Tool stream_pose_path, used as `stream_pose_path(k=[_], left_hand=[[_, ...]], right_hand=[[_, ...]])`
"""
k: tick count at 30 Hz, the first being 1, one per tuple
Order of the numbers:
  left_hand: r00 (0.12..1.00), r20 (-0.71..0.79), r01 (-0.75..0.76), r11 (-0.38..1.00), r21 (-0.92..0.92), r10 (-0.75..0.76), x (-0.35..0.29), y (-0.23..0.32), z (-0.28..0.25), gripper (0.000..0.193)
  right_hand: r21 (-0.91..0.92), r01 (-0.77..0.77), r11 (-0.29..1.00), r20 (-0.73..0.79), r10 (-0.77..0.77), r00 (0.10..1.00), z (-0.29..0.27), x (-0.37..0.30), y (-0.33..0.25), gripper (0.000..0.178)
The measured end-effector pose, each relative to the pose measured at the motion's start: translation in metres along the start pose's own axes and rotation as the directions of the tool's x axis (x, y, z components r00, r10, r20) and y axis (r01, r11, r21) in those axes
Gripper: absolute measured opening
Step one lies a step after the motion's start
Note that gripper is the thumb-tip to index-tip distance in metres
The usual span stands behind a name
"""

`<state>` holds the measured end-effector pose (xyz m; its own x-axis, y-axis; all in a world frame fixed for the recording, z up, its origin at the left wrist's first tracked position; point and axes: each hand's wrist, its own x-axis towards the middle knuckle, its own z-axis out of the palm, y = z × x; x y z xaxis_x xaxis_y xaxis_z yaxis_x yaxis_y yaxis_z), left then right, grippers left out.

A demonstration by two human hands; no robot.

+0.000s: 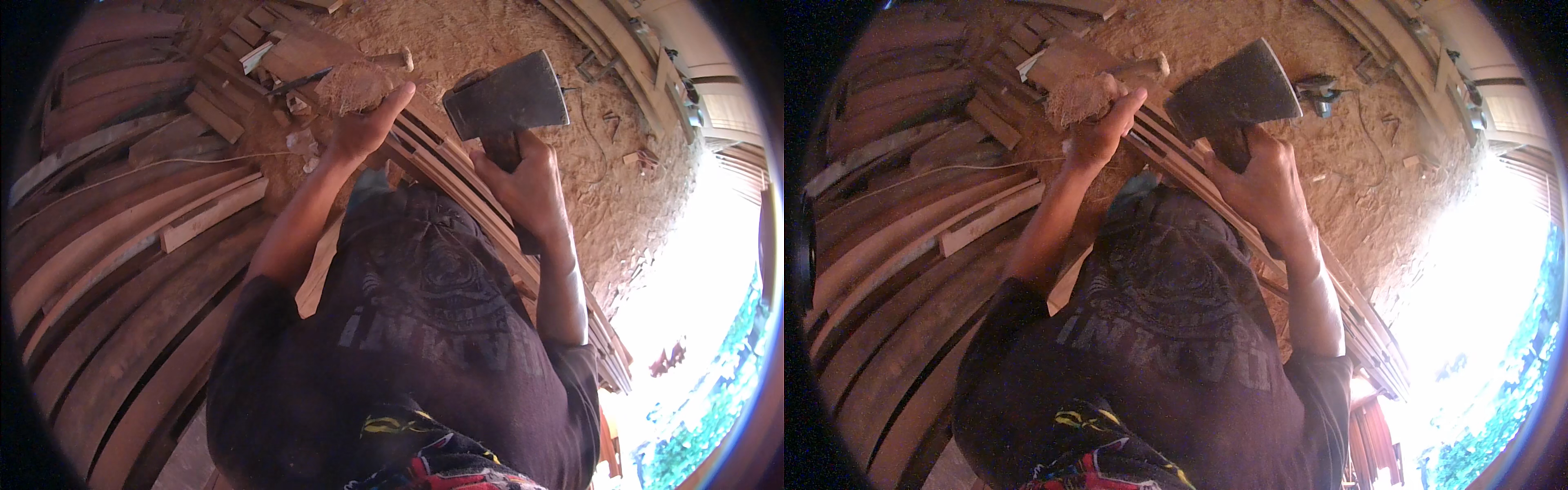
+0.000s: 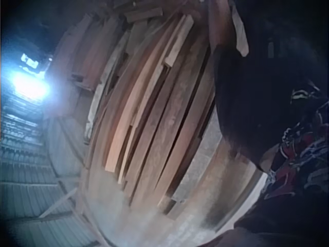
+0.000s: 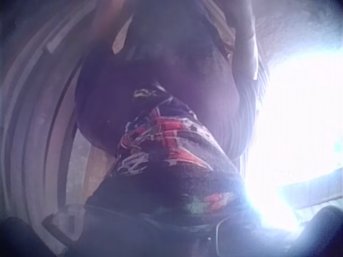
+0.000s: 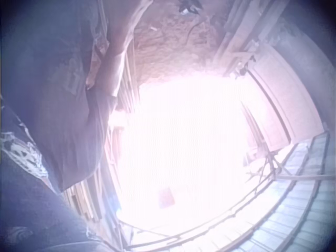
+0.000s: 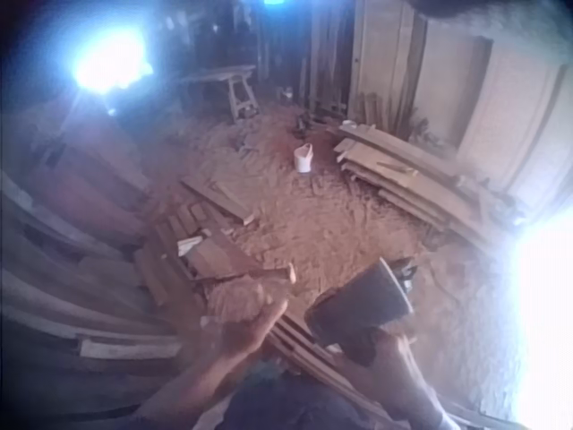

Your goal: The person uses a chisel and mallet to carve and shape a small piece of wood. They repeatedly strike the chisel to remove material and refine the shape, occasionally adjusting the wood's position.

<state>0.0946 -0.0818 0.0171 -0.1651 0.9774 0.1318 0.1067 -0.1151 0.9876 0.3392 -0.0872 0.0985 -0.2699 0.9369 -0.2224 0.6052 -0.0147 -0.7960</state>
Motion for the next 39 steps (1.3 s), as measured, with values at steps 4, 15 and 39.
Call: stream_pose_path(k=[4,15,39], left_hand=[[0.997,0.019,-0.083,0.981,0.174,0.080,-0.002,-0.003,-0.002,0.020],[0.864,0.189,-0.453,0.554,0.698,0.467,-0.020,-0.041,-0.004,0.018],[1.000,0.005,-0.025,1.000,-0.018,0.025,0.014,-0.002,0.002,0.034]], right_hand=[[-0.036,0.046,0.998,-0.060,-0.049,0.997,-0.002,0.003,-0.006,0.036],[-0.285,0.622,0.729,0.078,-0.629,0.773,0.027,0.010,-0.032,0.017],[-0.061,0.042,0.997,-0.086,-0.047,0.995,0.001,0.002,-0.001,0.032]])
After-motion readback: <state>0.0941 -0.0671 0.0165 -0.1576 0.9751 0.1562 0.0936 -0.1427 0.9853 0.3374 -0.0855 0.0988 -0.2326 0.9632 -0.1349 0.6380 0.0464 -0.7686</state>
